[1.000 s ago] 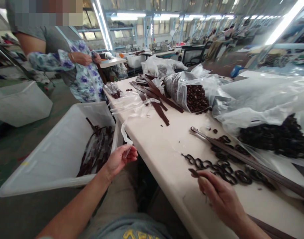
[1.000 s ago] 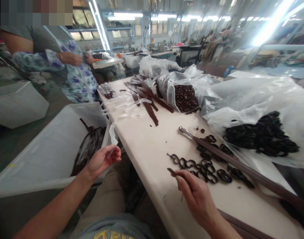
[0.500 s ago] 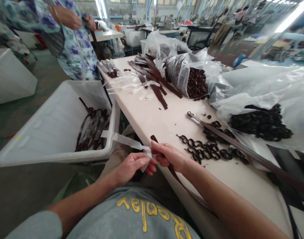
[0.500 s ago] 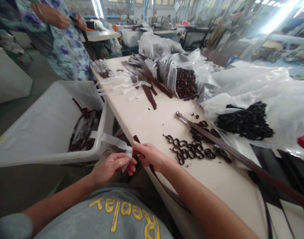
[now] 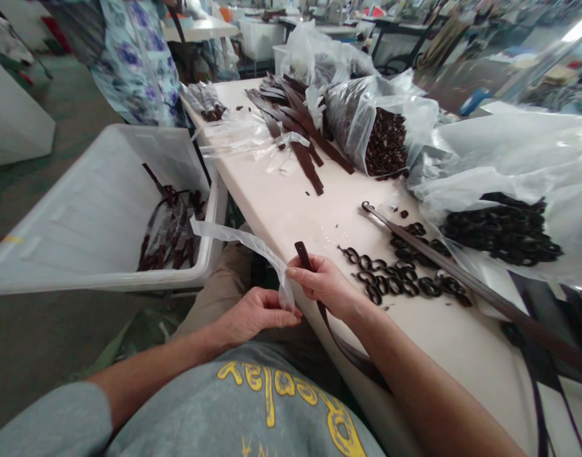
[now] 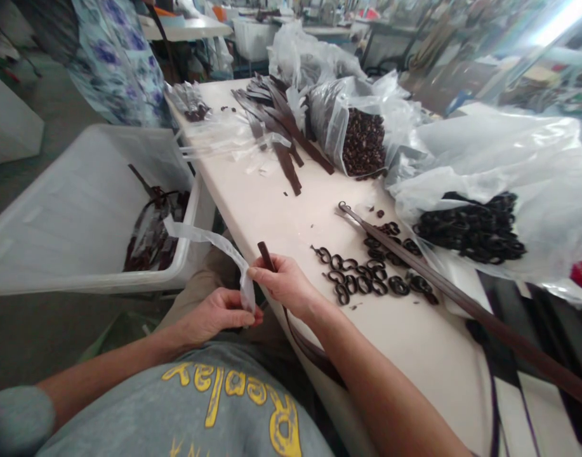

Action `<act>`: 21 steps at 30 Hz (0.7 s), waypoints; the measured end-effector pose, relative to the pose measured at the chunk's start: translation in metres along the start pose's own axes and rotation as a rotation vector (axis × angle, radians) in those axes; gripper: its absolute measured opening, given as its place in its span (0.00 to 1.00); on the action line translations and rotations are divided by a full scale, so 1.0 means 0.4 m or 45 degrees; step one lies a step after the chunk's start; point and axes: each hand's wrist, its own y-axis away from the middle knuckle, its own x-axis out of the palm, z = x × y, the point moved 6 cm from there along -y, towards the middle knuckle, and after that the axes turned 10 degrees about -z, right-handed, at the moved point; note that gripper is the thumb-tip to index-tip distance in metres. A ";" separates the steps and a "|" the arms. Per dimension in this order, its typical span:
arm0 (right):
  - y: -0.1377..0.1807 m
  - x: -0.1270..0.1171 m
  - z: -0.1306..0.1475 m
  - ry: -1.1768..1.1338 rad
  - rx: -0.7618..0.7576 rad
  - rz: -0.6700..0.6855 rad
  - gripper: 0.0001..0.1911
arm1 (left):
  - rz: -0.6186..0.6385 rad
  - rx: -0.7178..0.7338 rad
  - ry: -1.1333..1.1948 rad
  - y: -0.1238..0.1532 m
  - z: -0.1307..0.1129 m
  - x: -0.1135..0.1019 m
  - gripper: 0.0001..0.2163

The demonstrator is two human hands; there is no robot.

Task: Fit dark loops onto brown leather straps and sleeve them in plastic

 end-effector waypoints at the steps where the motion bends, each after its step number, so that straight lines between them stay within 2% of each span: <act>1: -0.001 0.000 0.001 0.012 -0.011 -0.004 0.18 | 0.028 0.005 0.019 0.001 -0.003 -0.001 0.17; 5: -0.007 -0.005 -0.004 0.011 -0.024 -0.029 0.18 | 0.080 0.068 0.125 0.001 -0.017 -0.010 0.23; 9: -0.011 -0.008 -0.010 0.013 -0.052 -0.054 0.17 | 0.039 -0.003 0.150 0.000 -0.008 -0.002 0.14; 16: -0.003 0.000 0.006 0.152 -0.176 -0.098 0.13 | 0.118 -0.124 0.123 0.010 0.000 0.038 0.07; 18: 0.000 -0.004 0.014 0.208 -0.188 -0.100 0.13 | 0.070 -0.107 0.182 0.002 -0.006 0.024 0.08; 21: 0.007 -0.015 0.029 0.327 -0.167 -0.065 0.16 | -0.103 -0.019 0.379 -0.019 -0.032 -0.025 0.13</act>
